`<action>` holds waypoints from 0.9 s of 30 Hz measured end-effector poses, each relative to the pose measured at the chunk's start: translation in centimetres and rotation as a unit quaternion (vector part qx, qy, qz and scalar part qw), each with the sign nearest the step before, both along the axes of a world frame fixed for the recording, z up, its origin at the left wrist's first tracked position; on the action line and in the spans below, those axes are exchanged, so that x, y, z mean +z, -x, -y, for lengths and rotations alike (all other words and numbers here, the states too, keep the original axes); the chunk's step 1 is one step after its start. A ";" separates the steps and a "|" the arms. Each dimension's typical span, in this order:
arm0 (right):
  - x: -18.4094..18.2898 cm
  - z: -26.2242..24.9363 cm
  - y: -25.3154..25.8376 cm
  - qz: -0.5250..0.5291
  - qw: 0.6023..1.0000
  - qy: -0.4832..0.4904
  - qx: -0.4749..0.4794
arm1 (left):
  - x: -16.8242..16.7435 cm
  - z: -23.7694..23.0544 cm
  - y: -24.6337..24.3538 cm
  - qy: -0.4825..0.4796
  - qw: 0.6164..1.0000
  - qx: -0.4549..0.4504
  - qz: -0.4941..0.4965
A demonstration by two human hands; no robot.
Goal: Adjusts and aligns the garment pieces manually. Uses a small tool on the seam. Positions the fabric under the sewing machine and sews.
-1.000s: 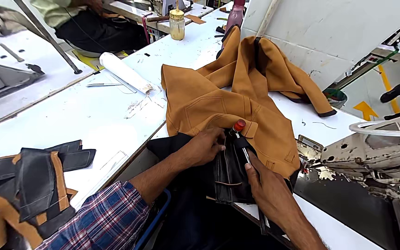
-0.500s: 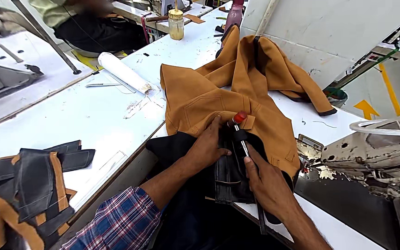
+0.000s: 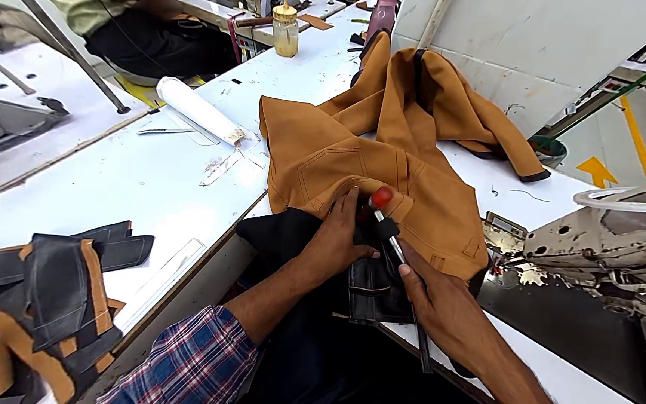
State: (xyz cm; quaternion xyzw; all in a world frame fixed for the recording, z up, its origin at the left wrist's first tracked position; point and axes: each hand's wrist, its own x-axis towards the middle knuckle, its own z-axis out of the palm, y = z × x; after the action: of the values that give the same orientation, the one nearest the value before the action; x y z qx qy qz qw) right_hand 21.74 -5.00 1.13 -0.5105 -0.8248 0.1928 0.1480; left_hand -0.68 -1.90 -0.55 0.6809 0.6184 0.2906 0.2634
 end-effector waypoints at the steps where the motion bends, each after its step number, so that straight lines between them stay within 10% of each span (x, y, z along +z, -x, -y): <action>1: 0.0 0.1 0.0 0.014 1.000 0.012 0.000 | 0.1 0.5 -0.1 0.000 1.000 0.004 -0.003; 27: 1.0 8.9 -3.7 -0.090 0.994 0.067 0.013 | -0.3 7.2 -0.9 0.044 0.998 0.013 -0.049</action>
State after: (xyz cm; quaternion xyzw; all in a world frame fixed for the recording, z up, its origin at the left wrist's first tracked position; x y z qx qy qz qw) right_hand 25.40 -13.89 2.10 -0.4887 -0.8001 0.2947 0.1847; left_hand 0.22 -9.12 -0.87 0.6741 0.6517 0.2330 0.2581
